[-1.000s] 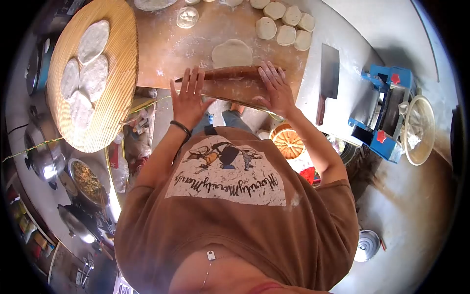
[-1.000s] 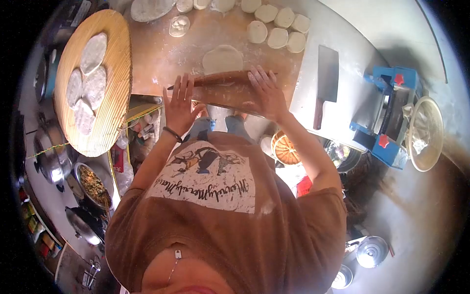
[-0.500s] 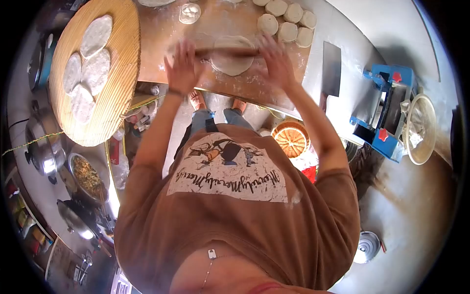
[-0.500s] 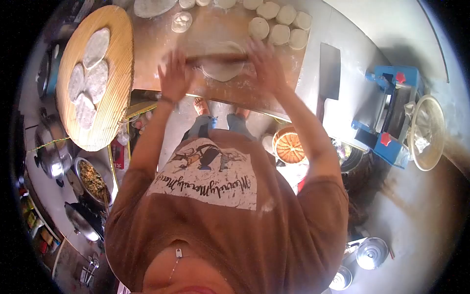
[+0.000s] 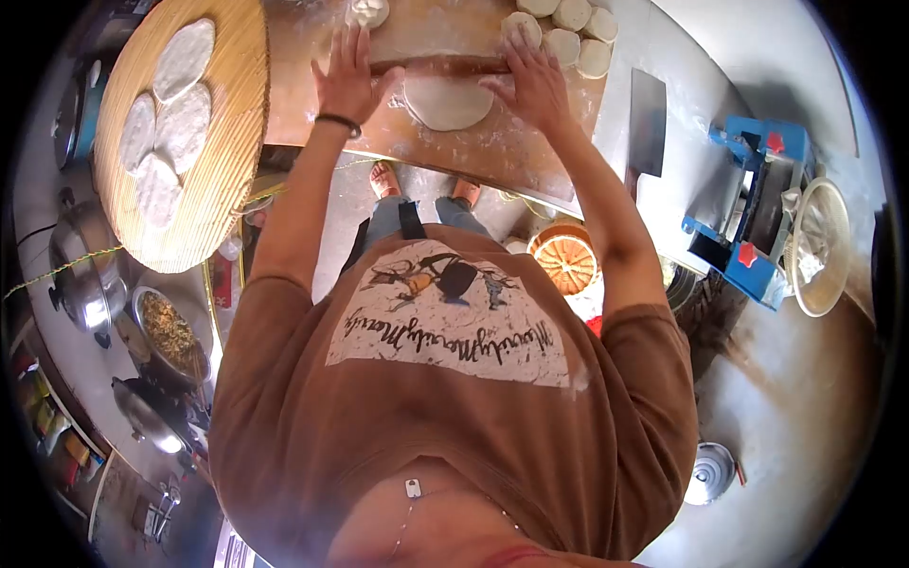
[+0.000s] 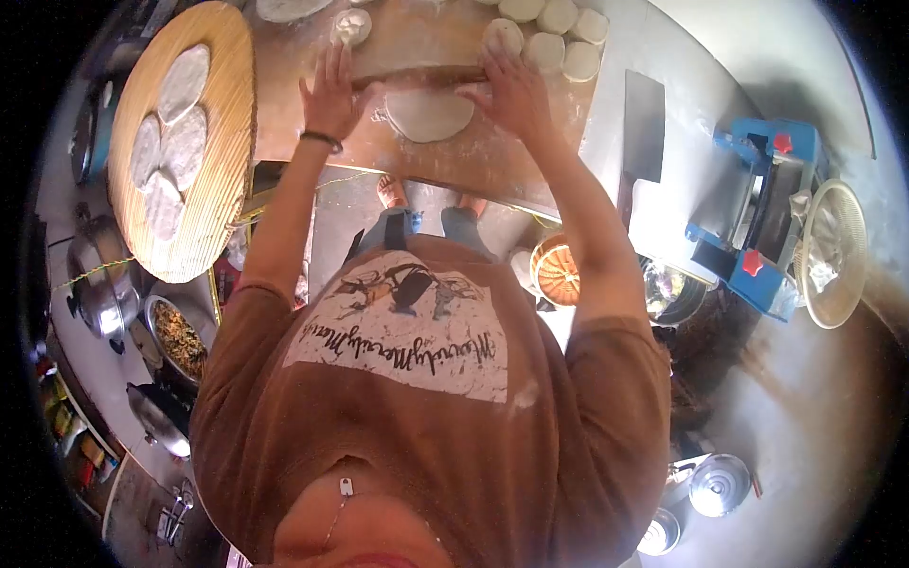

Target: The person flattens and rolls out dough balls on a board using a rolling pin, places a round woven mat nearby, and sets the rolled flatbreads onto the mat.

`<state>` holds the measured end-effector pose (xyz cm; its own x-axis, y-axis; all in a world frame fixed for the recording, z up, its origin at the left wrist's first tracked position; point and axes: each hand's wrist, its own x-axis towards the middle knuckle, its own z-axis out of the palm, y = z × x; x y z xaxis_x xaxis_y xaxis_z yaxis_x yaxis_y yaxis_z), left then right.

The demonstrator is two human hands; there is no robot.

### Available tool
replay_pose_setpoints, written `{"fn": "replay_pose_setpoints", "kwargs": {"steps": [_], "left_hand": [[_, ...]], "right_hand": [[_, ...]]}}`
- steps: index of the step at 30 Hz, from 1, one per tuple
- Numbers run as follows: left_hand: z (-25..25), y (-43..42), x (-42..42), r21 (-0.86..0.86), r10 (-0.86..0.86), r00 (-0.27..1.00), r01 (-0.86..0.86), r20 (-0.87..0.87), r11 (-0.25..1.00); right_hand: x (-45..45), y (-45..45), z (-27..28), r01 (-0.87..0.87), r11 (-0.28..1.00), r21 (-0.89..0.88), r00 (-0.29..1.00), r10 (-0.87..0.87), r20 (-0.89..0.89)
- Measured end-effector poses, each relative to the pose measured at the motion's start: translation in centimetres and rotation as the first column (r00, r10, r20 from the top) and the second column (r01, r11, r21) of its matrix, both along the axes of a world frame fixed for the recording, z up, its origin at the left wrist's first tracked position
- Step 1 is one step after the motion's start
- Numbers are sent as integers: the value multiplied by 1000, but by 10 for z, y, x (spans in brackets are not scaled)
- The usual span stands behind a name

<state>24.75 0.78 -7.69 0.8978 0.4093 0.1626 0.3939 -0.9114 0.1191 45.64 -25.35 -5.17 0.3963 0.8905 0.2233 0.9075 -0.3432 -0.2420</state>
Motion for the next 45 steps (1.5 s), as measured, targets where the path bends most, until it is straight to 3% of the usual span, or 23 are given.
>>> {"fn": "replay_pose_setpoints", "kwargs": {"steps": [1,4,6,7,10,11,13,16,17,18,20,22,25,28,30,31,34,36,37,40,42,43,45], "left_hand": [[13,1,10,-14,36,997,-37,-65,999],[50,-48,-51,155,-89,967,129,-241,979],[32,-72,-95,-67,-149,970,138,-191,988],[20,-70,-98,-25,-137,977,135,-160,991],[-22,-21,-45,156,-2,996,17,-92,988],[-14,-14,-31,115,14,994,-1,-108,993],[19,-9,-9,27,45,988,-41,-147,999],[56,-59,-71,169,-81,933,148,-351,974],[60,-72,-92,45,-131,928,156,-349,987],[54,-79,-106,-81,-175,924,156,-339,984],[13,-59,-94,90,-98,959,127,-268,988],[-13,-23,-45,254,22,988,18,-155,967],[16,-15,-17,46,1,989,6,-145,999],[58,-68,-79,118,-136,955,172,-265,978],[50,-89,-117,-83,-214,951,200,-221,976],[36,-83,-118,-49,-190,944,184,-270,982],[-12,-33,-75,103,-8,991,22,-131,994],[21,-18,-37,91,80,982,-65,-172,994],[29,-21,-36,110,66,983,-48,-169,993],[75,-69,-78,120,-22,910,79,-414,990],[52,-91,-121,-30,-78,952,73,-295,997],[48,-94,-129,-22,-77,956,74,-285,997],[33,-72,-109,78,28,946,-2,-324,997]], "right_hand": [[5,4,-3,26,1000,0,1000,-26,-15],[-35,-59,-4,-59,998,1,993,59,-98],[-67,-79,18,-87,996,-18,986,83,-147],[-78,-86,24,-106,994,-40,978,97,-184],[-36,-26,20,-72,997,10,996,72,-48],[-18,-7,11,-23,996,-87,999,25,32],[-13,-12,-3,-10,992,-129,999,6,-31],[-33,-53,-3,-88,995,-49,988,81,-128],[-56,-77,6,-127,992,-6,979,124,-162],[-75,-91,16,-117,983,-143,975,86,-203],[-61,-71,13,-153,988,-20,981,149,-128],[-35,-23,15,-62,998,29,998,62,1],[-8,-1,-2,-2,1000,26,1000,2,-8],[-49,-67,6,-29,997,-70,992,21,-121],[-64,-79,15,-60,996,-63,991,52,-123],[-76,-87,20,-76,994,-73,987,65,-144],[-38,-23,18,-72,997,-25,997,73,40],[-11,1,-6,-38,999,14,999,38,28],[-7,6,-9,-23,999,32,999,22,23],[-44,-51,10,-100,994,-53,994,97,-55],[-69,-80,16,-167,985,-47,976,159,-146],[-77,-87,20,-197,979,-49,962,183,-201],[-54,-51,19,-177,983,-55,983,174,-64]]}}
